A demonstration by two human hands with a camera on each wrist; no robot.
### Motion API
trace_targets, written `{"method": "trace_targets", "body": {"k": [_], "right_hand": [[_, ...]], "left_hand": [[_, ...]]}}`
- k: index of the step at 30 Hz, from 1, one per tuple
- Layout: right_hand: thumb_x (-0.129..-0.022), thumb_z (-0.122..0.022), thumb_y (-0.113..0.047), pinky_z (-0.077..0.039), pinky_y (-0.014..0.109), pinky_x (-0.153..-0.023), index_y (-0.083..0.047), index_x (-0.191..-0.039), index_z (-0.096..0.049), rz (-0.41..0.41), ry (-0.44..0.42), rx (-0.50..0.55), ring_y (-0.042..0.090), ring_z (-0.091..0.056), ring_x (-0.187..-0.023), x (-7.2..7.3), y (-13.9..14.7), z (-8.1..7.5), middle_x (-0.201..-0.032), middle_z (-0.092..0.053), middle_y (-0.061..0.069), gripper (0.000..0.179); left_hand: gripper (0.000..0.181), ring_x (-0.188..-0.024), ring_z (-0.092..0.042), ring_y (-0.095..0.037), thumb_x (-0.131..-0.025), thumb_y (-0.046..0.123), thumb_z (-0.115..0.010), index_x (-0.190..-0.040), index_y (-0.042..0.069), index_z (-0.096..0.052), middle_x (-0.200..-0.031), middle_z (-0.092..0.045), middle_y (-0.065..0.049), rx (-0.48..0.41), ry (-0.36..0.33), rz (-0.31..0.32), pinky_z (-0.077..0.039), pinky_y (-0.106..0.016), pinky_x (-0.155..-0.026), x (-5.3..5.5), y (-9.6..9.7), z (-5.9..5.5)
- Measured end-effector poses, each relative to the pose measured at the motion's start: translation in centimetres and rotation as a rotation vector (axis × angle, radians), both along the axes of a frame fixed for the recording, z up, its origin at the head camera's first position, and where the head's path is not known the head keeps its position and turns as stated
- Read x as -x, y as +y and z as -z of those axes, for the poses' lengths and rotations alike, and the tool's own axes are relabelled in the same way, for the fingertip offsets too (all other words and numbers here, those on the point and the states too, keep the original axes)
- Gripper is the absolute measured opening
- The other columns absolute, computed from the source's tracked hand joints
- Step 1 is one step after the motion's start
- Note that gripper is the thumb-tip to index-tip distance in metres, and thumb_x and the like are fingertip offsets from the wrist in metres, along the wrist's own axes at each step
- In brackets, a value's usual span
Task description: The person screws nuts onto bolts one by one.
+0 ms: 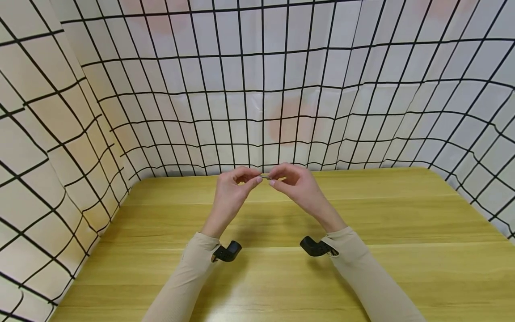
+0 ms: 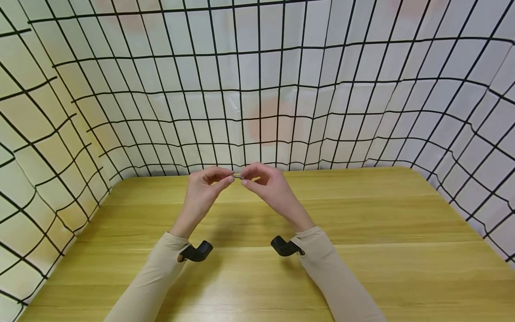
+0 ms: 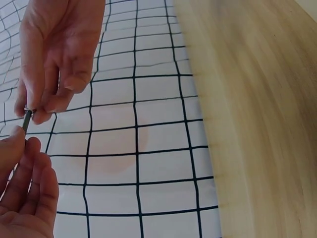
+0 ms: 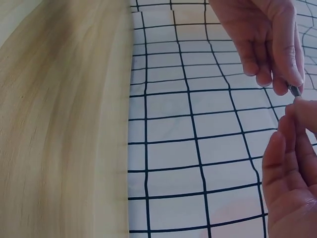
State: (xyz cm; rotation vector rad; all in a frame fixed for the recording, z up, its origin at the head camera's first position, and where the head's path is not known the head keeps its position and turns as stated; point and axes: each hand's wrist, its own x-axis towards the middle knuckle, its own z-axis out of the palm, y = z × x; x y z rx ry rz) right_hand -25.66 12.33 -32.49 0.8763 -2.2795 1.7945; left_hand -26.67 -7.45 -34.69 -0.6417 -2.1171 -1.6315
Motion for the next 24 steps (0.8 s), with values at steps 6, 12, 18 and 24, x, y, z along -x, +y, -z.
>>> {"method": "trace_targets", "body": {"k": [6,12,18,24], "right_hand": [[-0.096,-0.064,-0.007,-0.051,0.03,-0.078,0.002,-0.112,-0.066,0.04,-0.028,-0.014,0.025,-0.063,-0.09,-0.1,0.04,-0.06,-0.103,-0.068,0.015,0.018],[-0.1,-0.059,-0.008,-0.053,0.041,-0.073,0.003,-0.098,-0.069,0.039,-0.016,-0.01,0.034,-0.061,-0.082,0.06,0.01,0.1,-0.087,-0.068,0.019,0.015],[-0.103,-0.053,-0.01,-0.052,0.047,-0.07,0.004,-0.085,-0.068,0.02,-0.022,0.009,0.029,-0.061,-0.073,0.35,-0.16,0.26,-0.078,-0.067,0.02,0.027],[-0.107,-0.043,-0.015,-0.054,0.045,-0.071,0.005,-0.098,-0.066,0.008,-0.067,-0.003,0.036,-0.062,-0.079,0.17,-0.25,0.24,-0.088,-0.067,0.022,0.032]], "left_hand": [[0.01,-0.076,-0.06,-0.015,-0.087,0.015,-0.077,-0.095,0.009,-0.077,-0.09,-0.072,0.002,-0.009,0.003,0.013,-0.047,-0.033,-0.066,0.02,-0.06,0.07],[0.008,-0.075,-0.06,-0.016,-0.088,0.015,-0.076,-0.095,0.012,-0.077,-0.086,-0.071,0.003,-0.006,0.005,0.045,-0.045,-0.028,-0.062,0.01,-0.03,0.12],[0.007,-0.074,-0.06,-0.015,-0.089,0.014,-0.075,-0.095,0.011,-0.077,-0.086,-0.071,0.005,-0.002,0.006,0.057,-0.04,-0.027,-0.058,-0.12,0.08,0.04],[0.008,-0.077,-0.061,-0.015,-0.089,0.011,-0.075,-0.095,0.007,-0.076,-0.091,-0.072,0.002,-0.01,0.018,0.021,-0.046,-0.029,-0.064,0.01,0.22,0.17]]}}
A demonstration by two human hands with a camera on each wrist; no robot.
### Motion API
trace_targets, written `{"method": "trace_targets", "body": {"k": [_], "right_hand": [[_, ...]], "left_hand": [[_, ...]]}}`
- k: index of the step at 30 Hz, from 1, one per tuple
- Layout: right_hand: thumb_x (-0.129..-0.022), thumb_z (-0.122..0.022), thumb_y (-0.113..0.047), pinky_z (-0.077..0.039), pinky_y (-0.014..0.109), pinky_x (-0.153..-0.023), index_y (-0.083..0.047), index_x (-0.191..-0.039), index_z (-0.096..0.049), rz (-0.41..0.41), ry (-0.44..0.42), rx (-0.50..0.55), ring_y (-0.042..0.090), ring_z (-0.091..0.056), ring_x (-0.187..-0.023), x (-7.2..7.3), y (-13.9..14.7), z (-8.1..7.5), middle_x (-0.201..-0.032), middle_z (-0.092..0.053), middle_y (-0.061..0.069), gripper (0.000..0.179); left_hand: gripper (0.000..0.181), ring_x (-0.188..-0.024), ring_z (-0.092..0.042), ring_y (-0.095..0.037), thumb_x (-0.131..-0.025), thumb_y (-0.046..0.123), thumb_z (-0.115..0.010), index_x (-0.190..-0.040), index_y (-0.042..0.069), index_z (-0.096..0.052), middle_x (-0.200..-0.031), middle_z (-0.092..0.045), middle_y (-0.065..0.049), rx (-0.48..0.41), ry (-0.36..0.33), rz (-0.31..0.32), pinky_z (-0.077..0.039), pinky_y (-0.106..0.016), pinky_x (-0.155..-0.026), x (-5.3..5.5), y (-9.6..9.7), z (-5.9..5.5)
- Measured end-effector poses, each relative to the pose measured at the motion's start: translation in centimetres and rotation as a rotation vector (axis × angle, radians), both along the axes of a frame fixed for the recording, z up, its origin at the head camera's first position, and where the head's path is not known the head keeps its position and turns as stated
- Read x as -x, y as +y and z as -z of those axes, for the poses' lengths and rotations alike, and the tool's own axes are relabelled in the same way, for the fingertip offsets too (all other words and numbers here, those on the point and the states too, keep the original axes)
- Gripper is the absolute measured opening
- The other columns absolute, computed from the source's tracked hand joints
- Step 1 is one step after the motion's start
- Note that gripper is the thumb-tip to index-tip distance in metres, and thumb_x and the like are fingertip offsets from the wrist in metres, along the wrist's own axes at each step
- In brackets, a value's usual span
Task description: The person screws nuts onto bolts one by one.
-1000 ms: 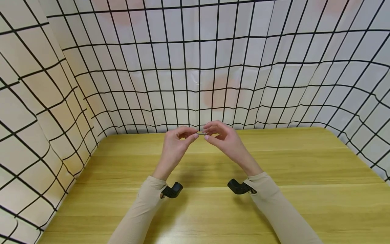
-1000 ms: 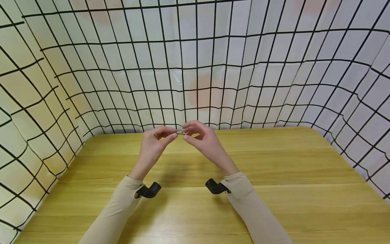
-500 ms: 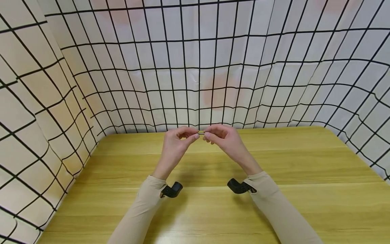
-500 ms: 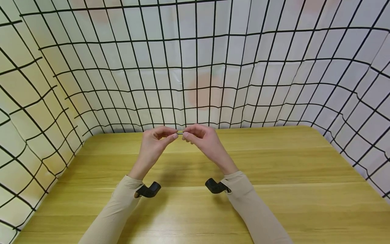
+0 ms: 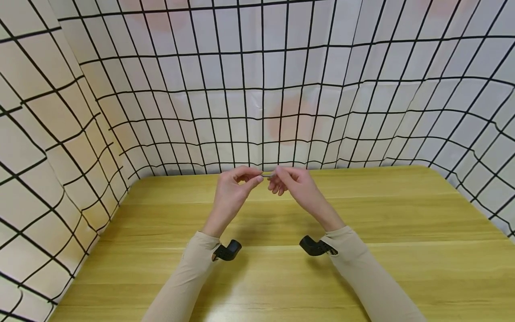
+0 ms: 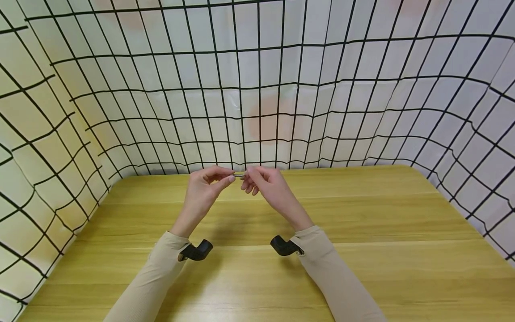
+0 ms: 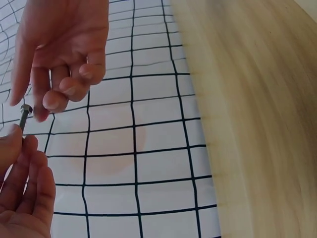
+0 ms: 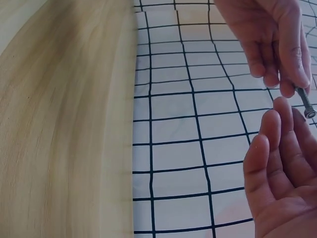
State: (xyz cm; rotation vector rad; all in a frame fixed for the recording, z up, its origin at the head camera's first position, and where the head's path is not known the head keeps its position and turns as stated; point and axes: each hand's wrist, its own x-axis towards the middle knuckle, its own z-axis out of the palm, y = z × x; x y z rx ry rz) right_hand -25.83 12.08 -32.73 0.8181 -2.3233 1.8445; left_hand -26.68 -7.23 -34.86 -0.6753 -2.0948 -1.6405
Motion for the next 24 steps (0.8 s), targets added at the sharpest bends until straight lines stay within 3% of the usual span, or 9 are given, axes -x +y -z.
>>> {"method": "trace_targets", "body": {"k": [4,8,14,20,24], "right_hand": [[-0.104,-0.049,-0.012,-0.054,0.043,-0.074,0.005,-0.119,-0.06,0.009,0.003,0.005,0.037,-0.061,-0.086,0.1,0.2,0.1,-0.102,-0.065,0.025,0.024],[-0.098,-0.059,-0.004,-0.053,0.041,-0.081,-0.001,-0.13,-0.053,0.009,0.033,0.058,0.033,-0.061,-0.099,1.0,0.6,1.0,-0.115,-0.063,0.024,0.032],[-0.094,-0.066,-0.006,-0.05,0.036,-0.091,-0.009,-0.122,-0.057,0.003,0.068,0.08,0.026,-0.061,-0.106,1.9,0.8,2.1,-0.114,-0.065,0.015,0.029],[-0.094,-0.068,-0.008,-0.051,0.036,-0.089,-0.005,-0.11,-0.063,-0.001,0.101,0.049,0.024,-0.063,-0.101,2.0,0.5,2.2,-0.108,-0.064,0.01,0.017],[-0.095,-0.066,-0.007,-0.051,0.034,-0.087,-0.004,-0.111,-0.064,0.015,0.091,0.026,0.027,-0.063,-0.1,2.2,0.5,2.3,-0.108,-0.065,0.01,0.016]], "left_hand": [[0.009,-0.077,-0.062,-0.014,-0.089,0.01,-0.075,-0.096,0.006,-0.076,-0.092,-0.072,0.001,0.008,-0.005,-0.018,-0.048,-0.03,-0.067,0.1,0.1,0.0],[0.009,-0.077,-0.061,-0.014,-0.089,0.01,-0.075,-0.097,0.007,-0.077,-0.091,-0.072,0.002,0.004,-0.001,-0.026,-0.048,-0.035,-0.069,0.3,0.1,0.0],[0.009,-0.078,-0.06,-0.014,-0.089,0.011,-0.074,-0.097,0.007,-0.076,-0.092,-0.072,0.002,0.0,-0.01,-0.023,-0.049,-0.036,-0.069,0.3,0.0,-0.1],[0.008,-0.078,-0.06,-0.014,-0.089,0.012,-0.075,-0.096,0.008,-0.076,-0.093,-0.072,0.001,-0.006,-0.009,-0.02,-0.049,-0.039,-0.071,0.2,-0.1,0.0],[0.009,-0.078,-0.061,-0.015,-0.089,0.013,-0.075,-0.096,0.008,-0.077,-0.094,-0.073,0.0,-0.015,-0.016,-0.017,-0.048,-0.032,-0.071,0.2,-0.2,0.1]]}}
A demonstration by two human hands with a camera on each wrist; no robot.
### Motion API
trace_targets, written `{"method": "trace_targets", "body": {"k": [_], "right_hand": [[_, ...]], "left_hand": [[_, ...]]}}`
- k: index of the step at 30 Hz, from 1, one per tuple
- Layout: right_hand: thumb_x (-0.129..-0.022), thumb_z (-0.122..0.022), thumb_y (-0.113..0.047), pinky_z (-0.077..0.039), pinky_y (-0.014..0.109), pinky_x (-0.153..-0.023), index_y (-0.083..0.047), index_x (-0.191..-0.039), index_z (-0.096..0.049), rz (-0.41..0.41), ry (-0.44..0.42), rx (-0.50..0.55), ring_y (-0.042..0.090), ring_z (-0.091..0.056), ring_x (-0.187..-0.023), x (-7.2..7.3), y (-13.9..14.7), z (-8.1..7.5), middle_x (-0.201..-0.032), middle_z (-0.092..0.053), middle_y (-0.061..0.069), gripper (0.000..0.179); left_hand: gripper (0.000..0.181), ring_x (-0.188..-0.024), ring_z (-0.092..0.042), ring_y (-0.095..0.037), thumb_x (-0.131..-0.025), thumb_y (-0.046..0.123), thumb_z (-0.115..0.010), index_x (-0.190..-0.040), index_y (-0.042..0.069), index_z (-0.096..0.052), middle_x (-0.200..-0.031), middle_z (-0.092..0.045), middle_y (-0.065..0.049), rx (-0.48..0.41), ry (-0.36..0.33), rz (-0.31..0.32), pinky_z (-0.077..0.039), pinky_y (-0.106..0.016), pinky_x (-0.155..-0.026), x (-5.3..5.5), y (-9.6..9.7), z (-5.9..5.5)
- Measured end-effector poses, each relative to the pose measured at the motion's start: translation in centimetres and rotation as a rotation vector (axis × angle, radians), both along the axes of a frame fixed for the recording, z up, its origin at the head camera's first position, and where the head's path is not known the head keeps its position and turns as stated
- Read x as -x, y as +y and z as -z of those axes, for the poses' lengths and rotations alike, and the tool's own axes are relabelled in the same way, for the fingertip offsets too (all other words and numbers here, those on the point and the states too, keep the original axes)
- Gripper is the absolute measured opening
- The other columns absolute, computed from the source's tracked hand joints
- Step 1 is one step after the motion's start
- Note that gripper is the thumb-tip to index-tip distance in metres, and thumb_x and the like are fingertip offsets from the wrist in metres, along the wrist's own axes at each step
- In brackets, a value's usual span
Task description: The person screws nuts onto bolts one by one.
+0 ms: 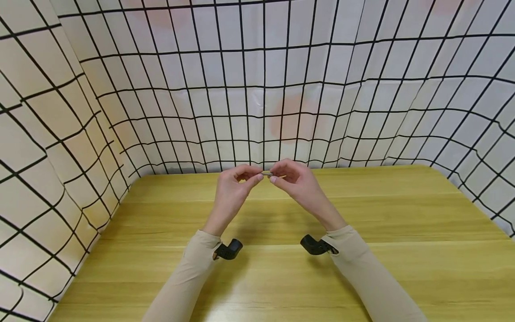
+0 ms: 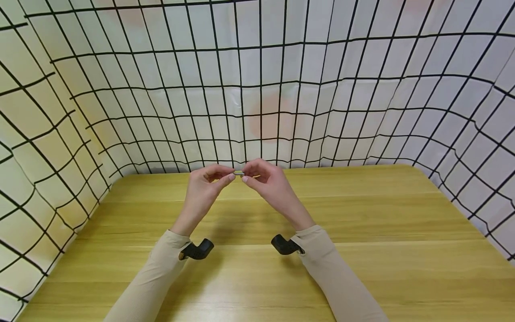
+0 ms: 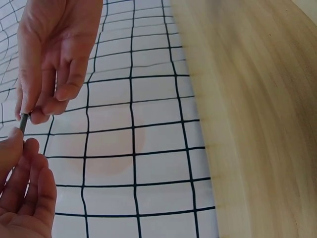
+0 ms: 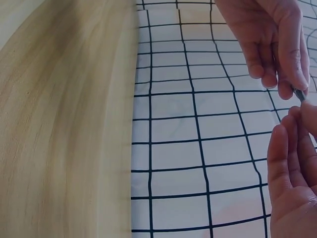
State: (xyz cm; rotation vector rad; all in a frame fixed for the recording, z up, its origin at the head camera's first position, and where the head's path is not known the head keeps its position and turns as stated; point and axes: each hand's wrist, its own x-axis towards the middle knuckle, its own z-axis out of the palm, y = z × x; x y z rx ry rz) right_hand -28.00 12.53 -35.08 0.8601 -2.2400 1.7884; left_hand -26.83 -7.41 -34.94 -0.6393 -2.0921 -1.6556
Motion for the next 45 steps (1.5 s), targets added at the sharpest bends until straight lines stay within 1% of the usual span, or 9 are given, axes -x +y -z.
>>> {"method": "trace_targets", "body": {"k": [7,11,14,21,25,29,33,37,45], "right_hand": [[-0.098,-0.062,-0.006,-0.052,0.032,-0.082,0.0,-0.111,-0.064,0.006,-0.07,-0.012,0.028,-0.062,-0.091,-1.2,-0.1,-1.2,-0.104,-0.066,0.016,0.015],[-0.099,-0.059,-0.007,-0.052,0.034,-0.081,0.005,-0.106,-0.064,-0.004,-0.067,-0.016,0.022,-0.062,-0.085,-2.1,-0.3,-2.2,-0.098,-0.065,0.022,0.015],[-0.1,-0.058,-0.008,-0.053,0.035,-0.08,0.005,-0.1,-0.065,-0.006,-0.05,-0.016,0.024,-0.062,-0.083,-2.0,-0.3,-2.1,-0.093,-0.064,0.024,0.015],[-0.101,-0.057,-0.013,-0.054,0.033,-0.076,0.001,-0.094,-0.07,0.016,-0.047,-0.002,0.03,-0.063,-0.082,-0.2,0.1,-0.3,-0.086,-0.068,0.019,0.02],[-0.103,-0.056,-0.022,-0.054,0.034,-0.074,-0.002,-0.1,-0.071,0.041,-0.038,-0.022,0.027,-0.063,-0.082,0.1,0.2,0.1,-0.089,-0.07,0.014,0.025],[-0.103,-0.054,-0.029,-0.054,0.036,-0.075,-0.007,-0.114,-0.07,0.041,-0.027,-0.034,0.026,-0.062,-0.086,0.0,0.2,0.0,-0.094,-0.069,0.01,0.03],[-0.101,-0.059,-0.022,-0.054,0.042,-0.078,-0.01,-0.126,-0.065,0.007,-0.032,-0.021,0.026,-0.062,-0.093,0.0,0.4,-0.1,-0.108,-0.068,0.008,0.029],[-0.097,-0.065,-0.013,-0.052,0.044,-0.083,-0.01,-0.129,-0.061,-0.001,-0.038,-0.033,0.024,-0.061,-0.101,-0.3,0.5,-0.4,-0.119,-0.066,0.007,0.033],[-0.094,-0.065,-0.001,-0.053,0.035,-0.084,0.002,-0.113,-0.067,-0.015,-0.005,-0.049,0.024,-0.062,-0.101,-2.3,0.0,-2.6,-0.112,-0.066,0.014,0.02]], "left_hand": [[0.01,-0.079,-0.061,-0.021,-0.088,0.009,-0.075,-0.096,0.003,-0.076,-0.092,-0.072,-0.008,0.0,-0.032,0.01,-0.046,-0.026,-0.068,-0.2,0.2,-0.2],[0.009,-0.078,-0.061,-0.024,-0.088,0.003,-0.073,-0.095,-0.002,-0.074,-0.088,-0.071,-0.012,0.006,-0.033,0.021,-0.046,-0.027,-0.068,-1.5,0.4,-1.6],[0.007,-0.078,-0.061,-0.024,-0.088,0.0,-0.072,-0.094,-0.004,-0.073,-0.086,-0.07,-0.014,0.006,-0.022,0.033,-0.047,-0.032,-0.069,-2.5,0.5,-2.5],[0.007,-0.077,-0.06,-0.024,-0.088,-0.001,-0.072,-0.095,-0.005,-0.073,-0.084,-0.07,-0.015,0.007,-0.005,0.051,-0.047,-0.036,-0.069,-2.6,0.6,-2.7],[0.008,-0.076,-0.06,-0.023,-0.088,-0.001,-0.072,-0.095,-0.005,-0.073,-0.084,-0.07,-0.014,0.01,0.001,0.044,-0.047,-0.035,-0.069,-2.6,0.6,-2.6],[0.009,-0.076,-0.06,-0.023,-0.088,-0.002,-0.071,-0.096,-0.006,-0.073,-0.085,-0.07,-0.015,0.006,0.007,0.048,-0.048,-0.038,-0.069,-2.6,0.6,-2.6],[0.01,-0.079,-0.061,-0.023,-0.088,-0.001,-0.071,-0.097,-0.006,-0.073,-0.091,-0.071,-0.015,0.0,-0.003,0.037,-0.048,-0.03,-0.07,-2.5,0.5,-2.5],[0.011,-0.082,-0.063,-0.022,-0.089,0.0,-0.071,-0.098,-0.006,-0.073,-0.095,-0.072,-0.014,-0.003,-0.021,0.014,-0.049,-0.027,-0.072,-2.5,0.5,-2.5],[0.01,-0.082,-0.063,-0.021,-0.089,-0.001,-0.071,-0.097,-0.006,-0.073,-0.095,-0.072,-0.015,-0.017,-0.022,0.02,-0.049,-0.026,-0.072,-2.5,0.5,-2.6]]}}
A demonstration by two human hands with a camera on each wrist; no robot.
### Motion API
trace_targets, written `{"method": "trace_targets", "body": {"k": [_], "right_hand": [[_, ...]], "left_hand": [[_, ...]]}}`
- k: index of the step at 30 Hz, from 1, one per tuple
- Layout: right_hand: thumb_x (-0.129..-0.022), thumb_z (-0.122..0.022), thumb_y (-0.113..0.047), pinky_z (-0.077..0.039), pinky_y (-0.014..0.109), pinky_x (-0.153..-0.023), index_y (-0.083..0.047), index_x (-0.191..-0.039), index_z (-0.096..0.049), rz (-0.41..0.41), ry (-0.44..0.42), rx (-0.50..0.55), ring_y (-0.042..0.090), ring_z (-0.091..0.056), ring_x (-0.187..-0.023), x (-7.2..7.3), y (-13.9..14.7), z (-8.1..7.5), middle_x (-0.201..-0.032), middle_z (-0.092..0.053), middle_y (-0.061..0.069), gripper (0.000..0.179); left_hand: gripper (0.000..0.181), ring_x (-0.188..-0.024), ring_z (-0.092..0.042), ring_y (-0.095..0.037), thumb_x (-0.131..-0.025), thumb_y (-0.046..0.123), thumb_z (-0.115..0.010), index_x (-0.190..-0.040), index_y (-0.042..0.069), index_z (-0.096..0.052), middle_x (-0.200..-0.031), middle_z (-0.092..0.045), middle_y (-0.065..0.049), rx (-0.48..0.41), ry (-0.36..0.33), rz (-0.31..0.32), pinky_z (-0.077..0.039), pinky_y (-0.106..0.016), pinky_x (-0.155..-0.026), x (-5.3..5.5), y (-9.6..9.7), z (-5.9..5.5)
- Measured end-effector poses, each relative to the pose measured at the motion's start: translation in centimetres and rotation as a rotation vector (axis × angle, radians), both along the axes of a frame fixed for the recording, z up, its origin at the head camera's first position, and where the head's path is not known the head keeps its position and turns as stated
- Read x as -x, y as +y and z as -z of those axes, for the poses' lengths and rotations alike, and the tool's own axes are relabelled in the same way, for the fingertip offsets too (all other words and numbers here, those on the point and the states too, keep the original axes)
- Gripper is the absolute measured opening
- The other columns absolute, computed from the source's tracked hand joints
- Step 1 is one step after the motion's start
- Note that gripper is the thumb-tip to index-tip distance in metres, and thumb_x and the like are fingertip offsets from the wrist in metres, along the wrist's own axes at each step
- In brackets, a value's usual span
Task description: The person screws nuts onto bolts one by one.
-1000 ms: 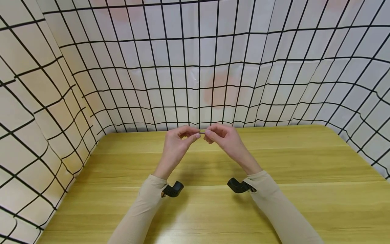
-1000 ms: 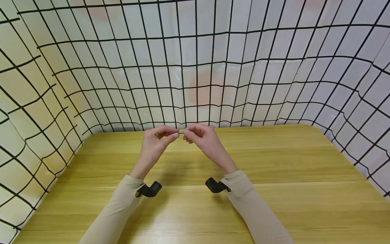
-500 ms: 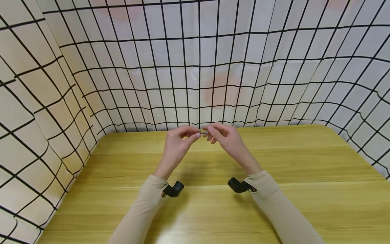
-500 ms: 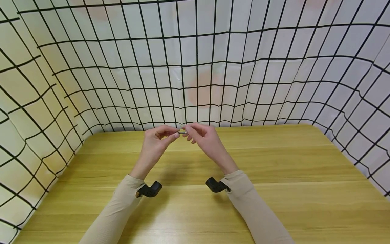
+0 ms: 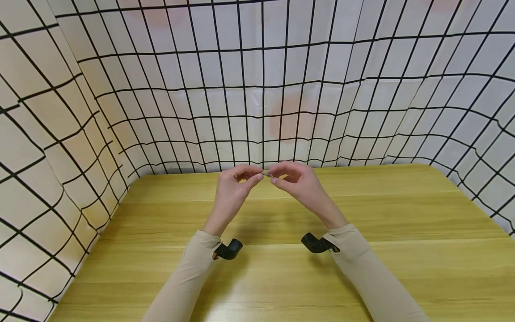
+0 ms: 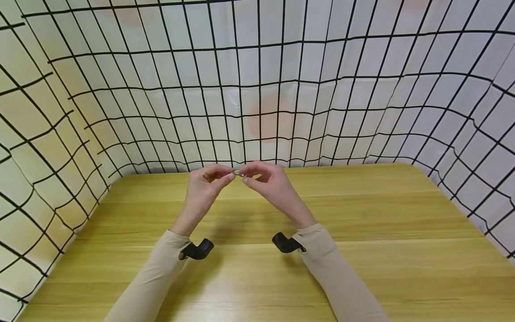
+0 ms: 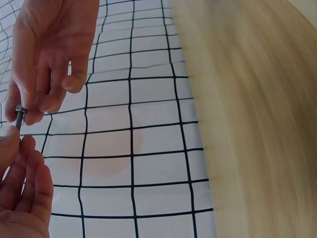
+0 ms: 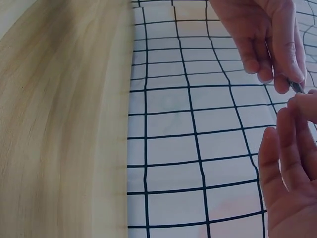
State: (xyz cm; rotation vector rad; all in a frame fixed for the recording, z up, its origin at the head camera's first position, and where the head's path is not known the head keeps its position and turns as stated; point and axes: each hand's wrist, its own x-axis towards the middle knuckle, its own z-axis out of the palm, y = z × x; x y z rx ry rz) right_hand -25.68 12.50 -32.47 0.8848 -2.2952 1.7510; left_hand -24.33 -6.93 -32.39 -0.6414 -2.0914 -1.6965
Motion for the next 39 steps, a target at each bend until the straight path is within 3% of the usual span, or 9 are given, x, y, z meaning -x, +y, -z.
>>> {"method": "trace_targets", "body": {"k": [9,17,23,29,35,39], "right_hand": [[-0.096,-0.064,-0.006,-0.053,0.034,-0.078,0.002,-0.111,-0.069,0.016,-0.046,-0.009,0.027,-0.065,-0.09,-0.15,0.03,-0.09,-0.101,-0.07,0.017,0.018],[-0.101,-0.058,-0.013,-0.052,0.048,-0.077,-0.003,-0.091,-0.072,0.027,-0.014,-0.022,0.032,-0.063,-0.081,-0.07,0.02,-0.05,-0.084,-0.069,0.015,0.02],[-0.101,-0.056,-0.012,-0.051,0.044,-0.075,0.0,-0.084,-0.072,0.025,-0.01,-0.018,0.028,-0.062,-0.078,0.09,0.04,-0.01,-0.081,-0.069,0.015,0.026],[-0.104,-0.051,-0.015,-0.051,0.047,-0.074,0.003,-0.089,-0.071,0.032,-0.015,-0.029,0.034,-0.062,-0.081,0.05,0.04,-0.1,-0.085,-0.07,0.016,0.032],[-0.102,-0.055,-0.013,-0.053,0.042,-0.075,0.001,-0.115,-0.066,0.036,-0.027,-0.018,0.035,-0.061,-0.089,-0.12,0.23,-0.19,-0.1,-0.069,0.019,0.022],[-0.098,-0.061,-0.008,-0.052,0.036,-0.077,-0.003,-0.123,-0.061,0.021,-0.034,-0.002,0.035,-0.061,-0.096,-0.16,0.37,-0.21,-0.11,-0.067,0.018,0.026]], "left_hand": [[0.009,-0.081,-0.064,-0.023,-0.088,-0.001,-0.072,-0.096,-0.006,-0.073,-0.094,-0.072,-0.015,-0.008,0.005,0.022,-0.049,-0.025,-0.071,-0.09,-0.03,-0.04],[0.008,-0.079,-0.061,-0.025,-0.088,-0.002,-0.071,-0.095,-0.005,-0.073,-0.088,-0.07,-0.015,0.011,0.001,0.04,-0.048,-0.033,-0.071,-0.16,0.18,0.0],[0.009,-0.08,-0.062,-0.025,-0.089,-0.001,-0.07,-0.097,-0.006,-0.072,-0.091,-0.071,-0.015,0.008,-0.005,0.043,-0.049,-0.037,-0.071,-0.27,0.32,-0.03],[0.01,-0.08,-0.062,-0.024,-0.089,-0.001,-0.071,-0.097,-0.006,-0.073,-0.094,-0.071,-0.015,-0.005,-0.018,0.032,-0.045,-0.026,-0.068,-0.26,0.32,-0.06],[0.011,-0.083,-0.063,-0.023,-0.089,0.0,-0.071,-0.098,-0.005,-0.073,-0.095,-0.072,-0.014,0.001,-0.005,0.012,-0.049,-0.027,-0.073,-0.17,0.19,-0.02],[0.011,-0.084,-0.064,-0.021,-0.089,0.001,-0.072,-0.099,-0.005,-0.073,-0.095,-0.072,-0.013,0.0,-0.006,0.007,-0.05,-0.028,-0.074,-0.16,0.05,-0.01]]}}
